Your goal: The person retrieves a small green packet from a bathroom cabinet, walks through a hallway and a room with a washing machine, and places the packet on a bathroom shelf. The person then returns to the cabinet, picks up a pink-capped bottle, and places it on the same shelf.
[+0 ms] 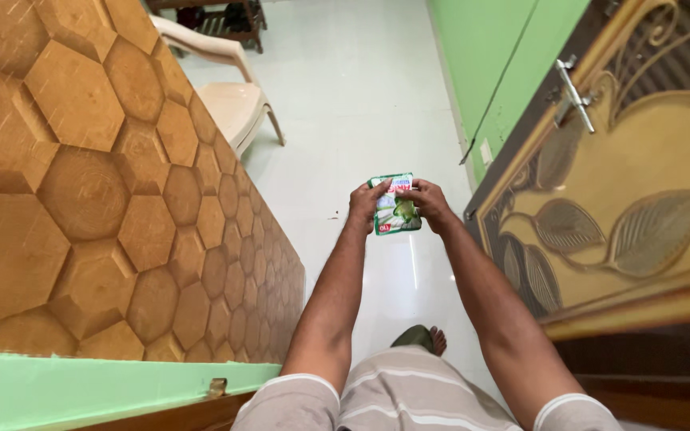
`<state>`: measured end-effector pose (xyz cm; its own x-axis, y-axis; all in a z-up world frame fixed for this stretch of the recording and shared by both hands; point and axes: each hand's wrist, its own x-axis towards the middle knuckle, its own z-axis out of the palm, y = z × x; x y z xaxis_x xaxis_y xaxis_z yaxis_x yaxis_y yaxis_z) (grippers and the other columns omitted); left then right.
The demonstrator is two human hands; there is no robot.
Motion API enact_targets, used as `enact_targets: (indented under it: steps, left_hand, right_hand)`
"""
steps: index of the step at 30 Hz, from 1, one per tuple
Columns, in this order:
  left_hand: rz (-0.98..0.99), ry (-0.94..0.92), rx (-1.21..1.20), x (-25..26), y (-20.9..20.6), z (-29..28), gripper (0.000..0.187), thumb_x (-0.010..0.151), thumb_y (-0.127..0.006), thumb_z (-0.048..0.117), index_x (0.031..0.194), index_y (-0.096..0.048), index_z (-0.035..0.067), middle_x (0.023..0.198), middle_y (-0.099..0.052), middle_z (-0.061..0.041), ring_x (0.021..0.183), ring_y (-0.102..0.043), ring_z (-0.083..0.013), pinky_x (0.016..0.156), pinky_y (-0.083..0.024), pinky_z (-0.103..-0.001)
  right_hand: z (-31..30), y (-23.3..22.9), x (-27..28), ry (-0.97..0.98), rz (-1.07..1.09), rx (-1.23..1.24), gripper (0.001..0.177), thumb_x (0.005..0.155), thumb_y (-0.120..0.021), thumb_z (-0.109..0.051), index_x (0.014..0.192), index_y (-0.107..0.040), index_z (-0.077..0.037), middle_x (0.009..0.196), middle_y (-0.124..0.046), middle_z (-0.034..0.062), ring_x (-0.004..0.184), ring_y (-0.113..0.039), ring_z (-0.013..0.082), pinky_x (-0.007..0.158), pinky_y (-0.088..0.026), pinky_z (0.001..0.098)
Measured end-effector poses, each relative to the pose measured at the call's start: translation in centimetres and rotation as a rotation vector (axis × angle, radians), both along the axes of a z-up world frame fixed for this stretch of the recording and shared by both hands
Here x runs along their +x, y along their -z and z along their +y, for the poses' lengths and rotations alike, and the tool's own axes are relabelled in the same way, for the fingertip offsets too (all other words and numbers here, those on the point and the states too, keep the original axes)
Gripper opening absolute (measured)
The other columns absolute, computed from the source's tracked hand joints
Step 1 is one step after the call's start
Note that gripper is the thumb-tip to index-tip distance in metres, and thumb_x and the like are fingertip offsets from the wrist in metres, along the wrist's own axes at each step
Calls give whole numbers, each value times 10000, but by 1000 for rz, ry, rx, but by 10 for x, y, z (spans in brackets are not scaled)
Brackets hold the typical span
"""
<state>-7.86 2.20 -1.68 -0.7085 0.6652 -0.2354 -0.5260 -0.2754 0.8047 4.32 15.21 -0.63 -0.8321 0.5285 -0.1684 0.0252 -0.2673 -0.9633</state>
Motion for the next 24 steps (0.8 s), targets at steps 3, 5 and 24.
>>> enact_targets:
  steps: [3,5,24]
  left_hand:
    - [-8,-66,-29,-18,0,17,304,867,-823,243,1018,-689,16,900,-744,-90,739,-710,-153,673,-614,-330]
    - [17,-73,-98,-30,2,25,293,888,-802,260,1023,-692,24,905,-748,-84,753,-710,-147,683,-607,-318]
    - [316,51,-452,-78,3,110,359,788,-870,189,1030,-724,-31,893,-760,-117,738,-712,-177,620,-578,-317]
  right_hand:
    - [13,-1,-30,20,71,-15,396,854,-815,-120,1166,-633,44,999,-745,133,825,-733,176,713,-621,305]
    - [26,-5,-46,35,105,-34,368,853,-811,-92,1143,-625,39,992,-745,139,828,-733,180,725,-626,309]
    - [172,0,-69,-343,-251,95,261,874,-801,-303,950,-716,-68,872,-709,34,783,-669,153,761,-567,324]
